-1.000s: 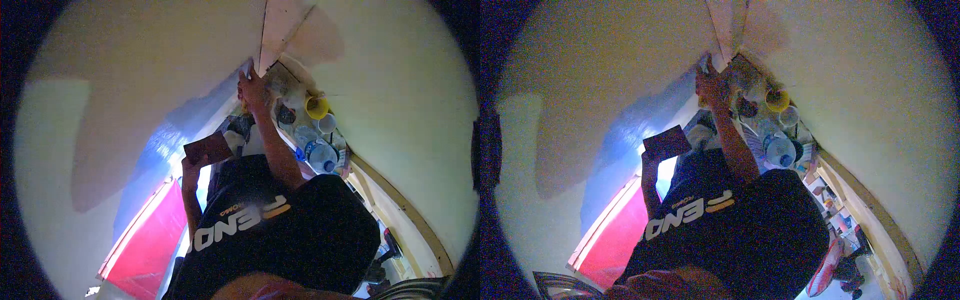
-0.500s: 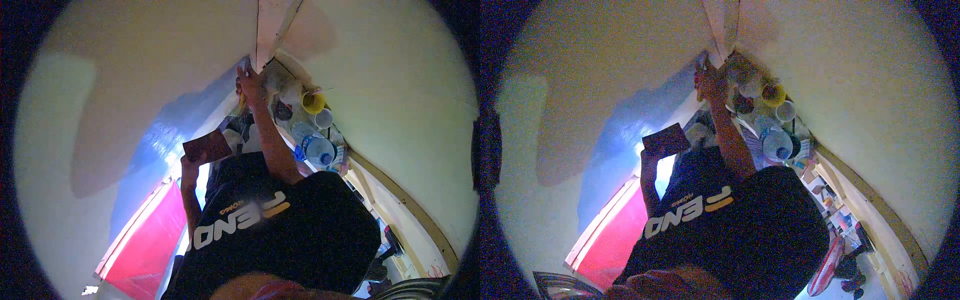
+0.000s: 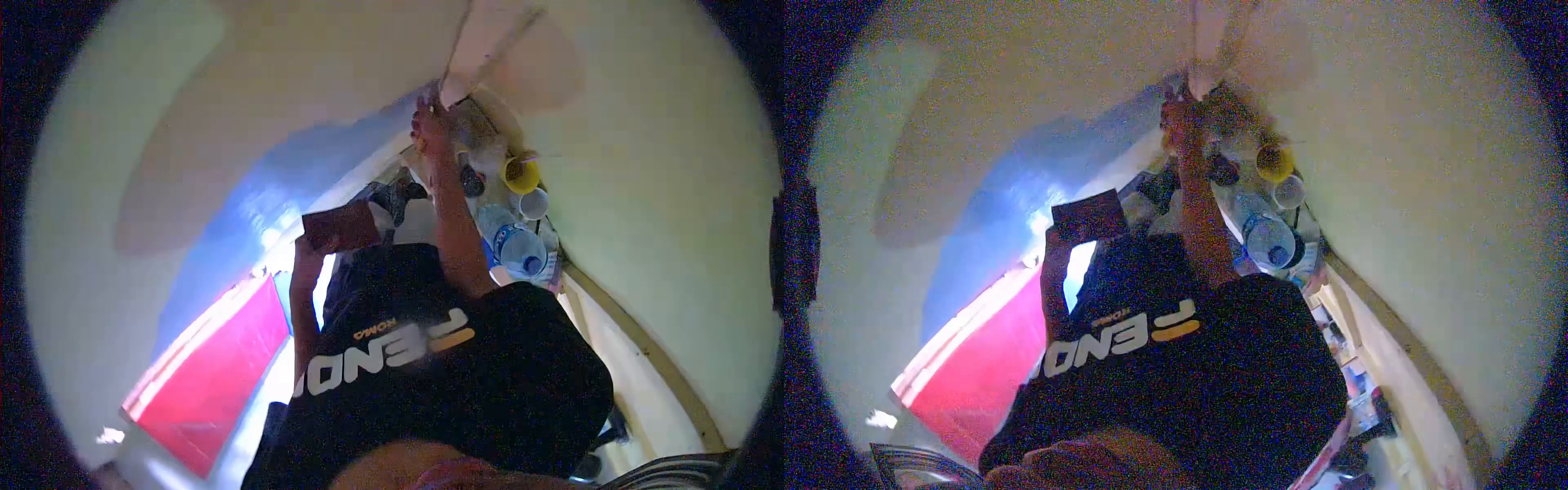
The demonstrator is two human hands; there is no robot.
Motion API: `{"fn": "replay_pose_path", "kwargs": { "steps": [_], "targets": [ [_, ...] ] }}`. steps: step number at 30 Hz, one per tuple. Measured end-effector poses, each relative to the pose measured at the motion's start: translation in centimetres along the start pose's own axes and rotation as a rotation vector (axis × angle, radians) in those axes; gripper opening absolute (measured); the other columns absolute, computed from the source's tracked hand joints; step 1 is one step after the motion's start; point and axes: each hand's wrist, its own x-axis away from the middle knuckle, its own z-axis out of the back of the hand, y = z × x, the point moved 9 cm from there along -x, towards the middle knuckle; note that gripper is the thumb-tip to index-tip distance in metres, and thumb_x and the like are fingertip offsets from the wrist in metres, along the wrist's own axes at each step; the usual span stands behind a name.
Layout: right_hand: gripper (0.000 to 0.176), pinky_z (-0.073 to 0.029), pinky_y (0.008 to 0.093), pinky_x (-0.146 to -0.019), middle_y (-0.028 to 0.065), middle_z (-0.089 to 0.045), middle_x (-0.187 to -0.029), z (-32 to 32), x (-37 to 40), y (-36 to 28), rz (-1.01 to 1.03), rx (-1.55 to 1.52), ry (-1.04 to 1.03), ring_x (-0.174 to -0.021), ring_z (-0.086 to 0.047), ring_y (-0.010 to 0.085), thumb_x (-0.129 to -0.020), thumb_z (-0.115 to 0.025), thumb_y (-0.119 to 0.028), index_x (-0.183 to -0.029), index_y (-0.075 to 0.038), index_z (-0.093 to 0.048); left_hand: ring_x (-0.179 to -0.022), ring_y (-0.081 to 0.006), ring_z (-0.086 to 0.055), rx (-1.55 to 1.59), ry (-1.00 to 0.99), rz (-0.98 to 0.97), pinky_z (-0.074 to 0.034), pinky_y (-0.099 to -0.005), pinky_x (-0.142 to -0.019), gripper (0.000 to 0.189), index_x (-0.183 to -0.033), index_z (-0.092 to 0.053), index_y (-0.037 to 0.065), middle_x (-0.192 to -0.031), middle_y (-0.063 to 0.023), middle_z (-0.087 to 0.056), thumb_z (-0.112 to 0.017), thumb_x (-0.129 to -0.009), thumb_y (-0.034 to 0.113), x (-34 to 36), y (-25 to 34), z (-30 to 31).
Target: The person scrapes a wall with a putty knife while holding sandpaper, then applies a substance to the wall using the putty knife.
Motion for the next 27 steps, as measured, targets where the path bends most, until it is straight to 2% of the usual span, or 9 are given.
{"fn": "replay_pose_path", "kwargs": {
  "steps": [1, 4, 6, 8, 10, 15, 21, 24, 27],
  "targets": [
    [0.027, -0.042, 0.0281, -0.037, 0.0011, -0.055, -0.063, -1.0, 0.4, 0.5, -0.056, -0.064, 0.022, -0.046, -0.052, 0.0134, -0.092, -0.061, -0.032, -0.116, -0.022, -0.054, -0.082, -0.0161, -0.063, 0.115, -0.009, -0.073, -0.051, -0.0327, -0.077, 0.027, -0.103, -0.066, -0.003, -0.095, -0.008, -0.07, -0.071, -0.082, 0.015, -0.3, 0.8, -0.3],
    [0.02, -0.042, 0.0281, -0.038, 0.0005, -0.052, -0.062, -4.2, 3.3, -1.9, 0.178, 0.21, 0.273, -0.047, -0.052, 0.0129, -0.091, -0.062, -0.033, -0.106, -0.02, -0.056, -0.086, -0.0173, -0.063, 0.334, -0.008, -0.08, -0.051, -0.0333, -0.081, 0.029, -0.107, -0.065, -0.002, -0.099, -0.008, -0.069, -0.07, -0.083, 0.014, -0.2, 2.2, -1.1],
    [0.02, -0.042, 0.0276, -0.039, -0.001, -0.048, -0.061, -1.9, 1.7, -2.5, 0.23, 0.121, 0.206, -0.047, -0.049, 0.0116, -0.09, -0.063, -0.034, -0.102, -0.02, -0.055, -0.089, -0.0178, -0.063, 0.385, -0.105, -0.019, -0.051, -0.0339, -0.083, 0.031, -0.11, -0.064, -0.002, -0.102, -0.0079, -0.069, -0.069, -0.083, 0.013, 0.0, 1.6, -1.4],
    [0.017, -0.041, 0.0274, -0.039, -0.0025, -0.045, -0.061, -1.4, 2.2, -2.5, 0.349, 0.617, 0.338, -0.046, -0.048, 0.0113, -0.091, -0.063, -0.032, -0.101, -0.021, -0.055, -0.091, -0.0177, -0.063, 0.338, -0.062, -0.029, -0.05, -0.0339, -0.084, 0.032, -0.11, -0.063, -0.002, -0.103, -0.008, -0.068, -0.07, -0.083, 0.014, 0.7, 2.1, -1.0],
    [0.014, -0.04, 0.0273, -0.038, -0.0035, -0.044, -0.06, -1.8, 3.0, -2.5, 0.309, 0.69, 0.408, -0.046, -0.047, 0.0111, -0.092, -0.062, -0.029, -0.099, -0.021, -0.054, -0.092, -0.0171, -0.063, 0.331, -0.014, -0.036, -0.049, -0.0338, -0.084, 0.034, -0.109, -0.063, -0.002, -0.103, -0.0081, -0.068, -0.071, -0.083, 0.017, 0.4, 1.4, -0.8],
    [0.009, -0.038, 0.0272, -0.036, -0.0044, -0.044, -0.059, 2.0, 0.9, -1.1, 0.126, 0.02, 0.28, -0.044, -0.044, 0.01, -0.093, -0.06, -0.024, -0.093, -0.02, -0.052, -0.091, -0.0154, -0.061, 0.18, 0.009, -0.013, -0.048, -0.0339, -0.085, 0.039, -0.109, -0.063, -0.002, -0.102, -0.0074, -0.068, -0.072, -0.082, 0.024, 0.0, -2.0, -0.7],
    [0.017, -0.034, 0.0349, -0.035, -0.0034, -0.045, -0.058, 1.0, 0.7, -2.4, 0.083, 0.194, 0.289, -0.041, -0.04, 0.013, -0.091, -0.061, -0.034, -0.091, -0.019, -0.051, -0.094, -0.0174, -0.062, 0.352, 0.056, -0.066, -0.049, -0.0354, -0.087, 0.037, -0.111, -0.062, -0.002, -0.104, -0.008, -0.068, -0.072, -0.082, 0.019, 1.7, 0.4, -0.2],
    [0.022, -0.034, 0.0352, -0.037, -0.0031, -0.045, -0.057, 3.4, -2.8, -0.8, -0.022, -0.112, 0.269, -0.04, -0.038, 0.0139, -0.093, -0.057, -0.039, -0.087, -0.018, -0.05, -0.095, -0.017, -0.062, 0.363, 0.063, -0.036, -0.049, -0.0353, -0.087, 0.037, -0.111, -0.062, -0.001, -0.104, -0.0082, -0.068, -0.073, -0.081, 0.018, 2.9, -0.1, 0.3],
    [0.019, -0.035, 0.0336, -0.039, -0.0032, -0.045, -0.058, 0.6, -0.4, -2.3, 0.029, 0.317, 0.432, -0.041, -0.039, 0.0131, -0.092, -0.057, -0.036, -0.087, -0.018, -0.052, -0.095, -0.017, -0.062, 0.358, 0.064, -0.021, -0.049, -0.0357, -0.087, 0.036, -0.111, -0.062, -0.001, -0.105, -0.0085, -0.067, -0.072, -0.082, 0.017, 1.2, -0.4, -0.5]
  ]
}}
